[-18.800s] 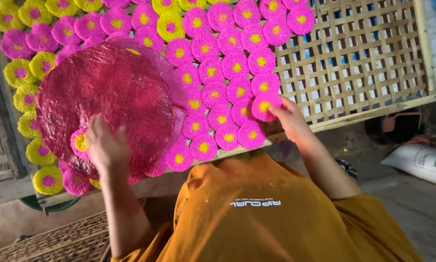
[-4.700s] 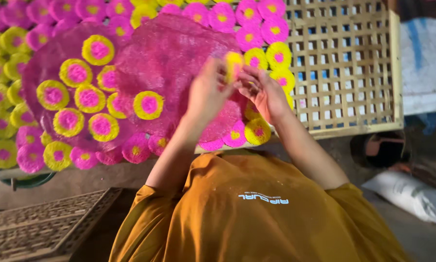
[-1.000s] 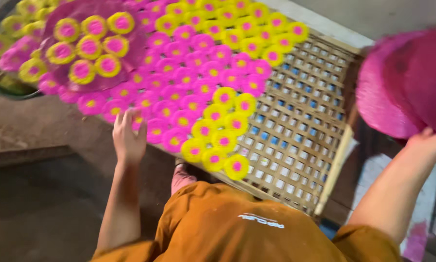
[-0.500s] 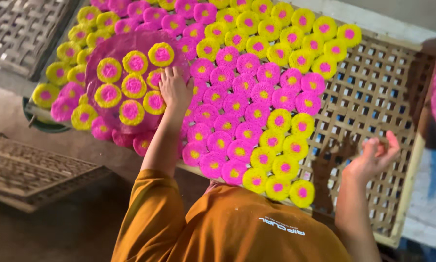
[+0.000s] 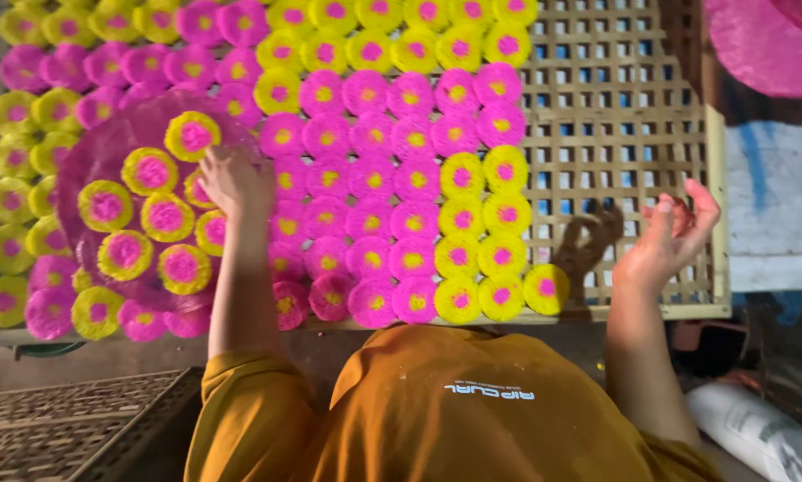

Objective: The person arranges pink and yellow flower-shaped dough pieces on wooden drying racks by hand, pressing them together.

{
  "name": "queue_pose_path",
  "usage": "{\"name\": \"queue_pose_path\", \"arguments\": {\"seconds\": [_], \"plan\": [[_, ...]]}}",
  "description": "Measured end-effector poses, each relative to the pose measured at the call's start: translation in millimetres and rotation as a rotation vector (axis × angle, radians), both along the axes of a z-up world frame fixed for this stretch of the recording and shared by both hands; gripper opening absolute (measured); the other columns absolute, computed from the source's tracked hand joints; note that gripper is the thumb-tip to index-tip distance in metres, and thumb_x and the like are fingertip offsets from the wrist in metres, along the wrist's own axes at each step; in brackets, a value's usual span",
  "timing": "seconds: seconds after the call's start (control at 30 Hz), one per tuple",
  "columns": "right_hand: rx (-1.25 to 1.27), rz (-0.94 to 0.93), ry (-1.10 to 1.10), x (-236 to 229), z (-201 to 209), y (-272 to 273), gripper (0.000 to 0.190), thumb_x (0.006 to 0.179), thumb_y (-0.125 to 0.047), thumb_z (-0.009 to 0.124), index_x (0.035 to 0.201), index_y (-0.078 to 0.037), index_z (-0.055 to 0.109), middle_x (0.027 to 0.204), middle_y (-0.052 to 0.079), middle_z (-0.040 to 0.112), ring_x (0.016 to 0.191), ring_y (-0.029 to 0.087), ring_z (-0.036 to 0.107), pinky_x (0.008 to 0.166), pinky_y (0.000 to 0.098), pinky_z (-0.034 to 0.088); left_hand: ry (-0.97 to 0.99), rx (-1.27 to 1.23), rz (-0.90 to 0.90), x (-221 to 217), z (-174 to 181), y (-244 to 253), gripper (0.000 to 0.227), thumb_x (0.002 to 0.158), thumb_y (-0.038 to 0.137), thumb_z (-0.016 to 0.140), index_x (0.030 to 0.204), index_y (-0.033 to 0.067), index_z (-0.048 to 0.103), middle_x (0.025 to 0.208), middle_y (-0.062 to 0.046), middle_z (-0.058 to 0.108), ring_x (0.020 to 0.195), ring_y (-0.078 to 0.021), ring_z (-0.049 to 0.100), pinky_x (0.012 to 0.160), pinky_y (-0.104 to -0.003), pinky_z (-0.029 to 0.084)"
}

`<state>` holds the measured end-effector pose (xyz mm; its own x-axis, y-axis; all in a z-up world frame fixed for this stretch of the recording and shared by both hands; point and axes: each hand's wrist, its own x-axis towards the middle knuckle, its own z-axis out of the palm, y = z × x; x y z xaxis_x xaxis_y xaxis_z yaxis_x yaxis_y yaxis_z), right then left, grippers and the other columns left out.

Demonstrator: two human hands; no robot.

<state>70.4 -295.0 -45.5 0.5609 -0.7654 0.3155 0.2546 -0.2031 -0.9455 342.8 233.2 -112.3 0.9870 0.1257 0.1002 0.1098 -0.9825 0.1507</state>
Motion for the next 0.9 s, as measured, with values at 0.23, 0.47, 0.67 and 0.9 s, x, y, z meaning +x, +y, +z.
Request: {"name": "queue_pose_path", "arguments": {"seconds": [0.23, 0.47, 0.67, 0.9], "plan": [[0.035, -0.035, 0.063, -21, 11, -50, 0.031, 0.112, -0.004, 0.061, 0.141, -0.012, 0.053, 0.117, 0.002, 0.055, 0.108, 0.012, 0.055, 0.098, 0.0322, 0.053, -0.357, -0.903, 0.09, 14, -25, 51, 0.02, 0.093, 0.024, 0.067, 0.105, 0.0077, 0.071, 0.121, -0.017, 0.066, 0.112, -0.033, 0.064, 0.097, -0.046, 0.055], [-0.012, -0.051, 0.07, -42, 19, -110, 0.031, 0.111, -0.002, 0.061, 0.14, -0.01, 0.054, 0.117, 0.002, 0.056, 0.108, 0.012, 0.055, 0.096, 0.0304, 0.053, -0.537, -1.771, 0.167, -41, 61, 118, 0.023, 0.104, 0.027, 0.059, 0.113, 0.0072, 0.055, 0.12, -0.015, 0.072, 0.11, -0.0281, 0.077, 0.095, -0.044, 0.068], [-0.013, 0.037, 0.042, -38, 18, -144, 0.028, 0.112, -0.003, 0.059, 0.139, -0.008, 0.056, 0.117, 0.004, 0.058, 0.099, 0.011, 0.053, 0.086, 0.026, 0.049, -0.371, -0.772, -0.404, -118, 108, -41, 0.01, 0.116, 0.016, 0.052, 0.113, 0.0081, 0.058, 0.115, -0.003, 0.057, 0.096, -0.016, 0.054, 0.086, -0.031, 0.048], [0.024, 0.211, -0.002, -23, 12, -139, 0.021, 0.107, 0.0, 0.059, 0.126, -0.009, 0.057, 0.145, 0.005, 0.054, 0.105, 0.012, 0.057, 0.087, 0.0281, 0.053, 0.404, -0.824, -0.635, -210, 88, -277, 0.033, 0.094, 0.019, 0.068, 0.126, 0.0088, 0.066, 0.131, -0.015, 0.069, 0.123, -0.0302, 0.066, 0.105, -0.041, 0.052]]}}
